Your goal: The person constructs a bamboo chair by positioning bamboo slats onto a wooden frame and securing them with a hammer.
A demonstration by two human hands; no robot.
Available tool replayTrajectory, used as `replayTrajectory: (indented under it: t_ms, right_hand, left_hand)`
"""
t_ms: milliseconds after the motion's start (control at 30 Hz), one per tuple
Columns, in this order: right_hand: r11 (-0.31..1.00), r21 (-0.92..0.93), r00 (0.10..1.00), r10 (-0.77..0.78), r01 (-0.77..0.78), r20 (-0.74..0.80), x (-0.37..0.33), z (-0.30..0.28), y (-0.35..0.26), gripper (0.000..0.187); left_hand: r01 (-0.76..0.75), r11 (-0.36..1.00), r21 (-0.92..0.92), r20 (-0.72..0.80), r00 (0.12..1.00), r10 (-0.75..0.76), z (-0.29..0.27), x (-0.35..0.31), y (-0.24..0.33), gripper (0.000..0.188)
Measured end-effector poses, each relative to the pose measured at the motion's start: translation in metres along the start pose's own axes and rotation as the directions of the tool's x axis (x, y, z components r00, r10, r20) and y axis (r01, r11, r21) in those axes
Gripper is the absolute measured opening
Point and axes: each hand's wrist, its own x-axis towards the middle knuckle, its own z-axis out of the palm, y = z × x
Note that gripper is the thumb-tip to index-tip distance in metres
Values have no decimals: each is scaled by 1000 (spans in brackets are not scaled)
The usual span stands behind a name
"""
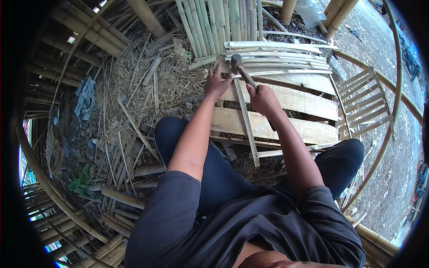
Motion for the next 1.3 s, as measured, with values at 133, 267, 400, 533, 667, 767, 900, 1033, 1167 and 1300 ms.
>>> replayTrajectory:
  t_ms: [133,267,400,533,667,767,900,1033,1167,1300]
  right_hand:
    - [999,30,998,35,-36,57,-7,-11,-22,63]
    - [995,62,997,72,-74,32,-5,-21,-16,65]
    - [998,55,1000,-10,11,-5,-3,-17,-27,64]
    - [1000,-13,1000,-16,16,19,0,-9,-15,64]
    - [999,-16,999,-39,39,10,-4,-9,-21,64]
    - [999,-32,999,-35,35,6,-4,-12,-23,64]
    - [998,-43,999,-38,40,36,-2,-16,-29,63]
    - [996,-35,996,-75,77,50,-8,-37,-52,59]
    - [977,-39,968,-212,209,-136,-19,-39,-75,58]
    - [984,-64,970,-173,164,-168,-9,-10,-34,57]
  left_hand:
    - [-20,998,-54,-37,999,18,-2,6,-15,102]
    - [55,941,-334,-176,977,-120,4,-5,11,131]
    - [175,891,-419,-153,954,-259,-6,3,1,144]
    - [301,834,-463,56,949,-311,-8,7,3,142]
    - [268,864,-426,60,961,-269,-2,16,-12,131]
    - [248,859,-447,98,969,-229,3,19,-14,124]
    - [227,856,-464,89,974,-210,7,22,-19,124]
    - [225,846,-483,55,972,-227,6,18,-9,104]
    - [262,840,-475,105,965,-242,-3,20,-23,123]
    - [260,839,-477,96,965,-244,6,20,-11,123]
